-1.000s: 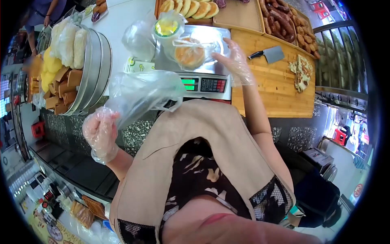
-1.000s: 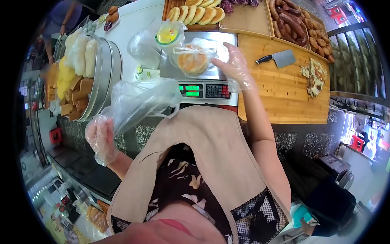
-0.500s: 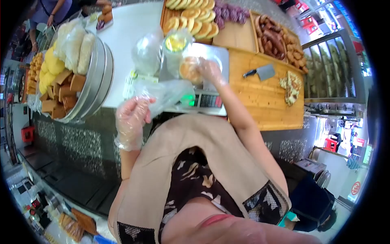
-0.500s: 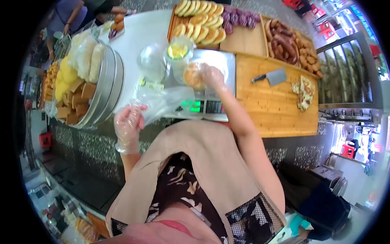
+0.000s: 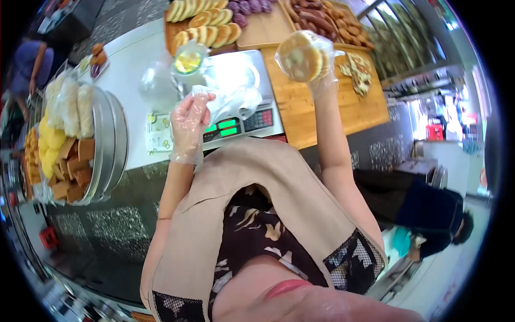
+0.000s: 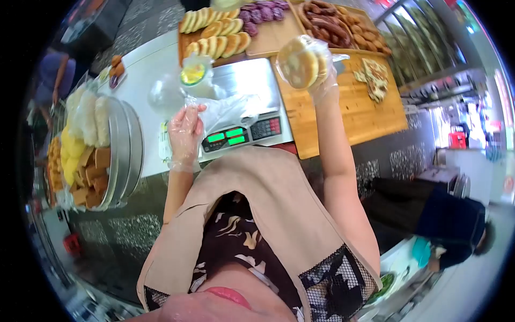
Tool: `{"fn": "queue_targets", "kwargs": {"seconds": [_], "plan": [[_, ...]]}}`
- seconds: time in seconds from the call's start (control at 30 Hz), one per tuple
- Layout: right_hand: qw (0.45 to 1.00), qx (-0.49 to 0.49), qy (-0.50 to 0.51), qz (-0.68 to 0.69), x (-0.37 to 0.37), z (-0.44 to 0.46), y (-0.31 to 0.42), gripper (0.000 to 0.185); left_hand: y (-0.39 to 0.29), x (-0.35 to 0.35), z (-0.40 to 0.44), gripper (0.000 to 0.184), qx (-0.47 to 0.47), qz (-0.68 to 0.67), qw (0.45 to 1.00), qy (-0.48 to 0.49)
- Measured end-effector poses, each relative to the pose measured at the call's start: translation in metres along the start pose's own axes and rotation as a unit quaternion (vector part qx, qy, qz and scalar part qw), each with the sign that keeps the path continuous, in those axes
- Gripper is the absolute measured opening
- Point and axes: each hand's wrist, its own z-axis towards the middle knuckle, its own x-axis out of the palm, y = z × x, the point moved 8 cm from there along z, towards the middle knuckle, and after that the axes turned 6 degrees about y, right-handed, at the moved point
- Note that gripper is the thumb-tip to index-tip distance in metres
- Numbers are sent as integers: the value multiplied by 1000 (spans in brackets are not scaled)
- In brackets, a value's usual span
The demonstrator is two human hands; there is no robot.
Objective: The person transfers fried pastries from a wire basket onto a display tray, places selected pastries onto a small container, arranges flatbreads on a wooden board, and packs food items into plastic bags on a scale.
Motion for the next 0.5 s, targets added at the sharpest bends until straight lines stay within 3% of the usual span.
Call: {"fn": "queue_targets", "kwargs": {"seconds": [0.03,0.07,0.2,0.27,0.5], "plan": [[999,-21,-4,-26,25,-21,30,56,5,11,10,26,-2,-1,1000,17],[993,-5,-19,114,19,-27,30,58,7,24,18,26,7,-8,999,38],[989,-52,-94,98,17,-55,44,61,13,66,41,25,37,18,993,115],[976,-54,-86,195,30,-66,42,47,27,73,52,25,36,24,991,127],[957,13,-68,282,48,-72,-37,44,91,52,61,37,-17,39,994,103]]}}
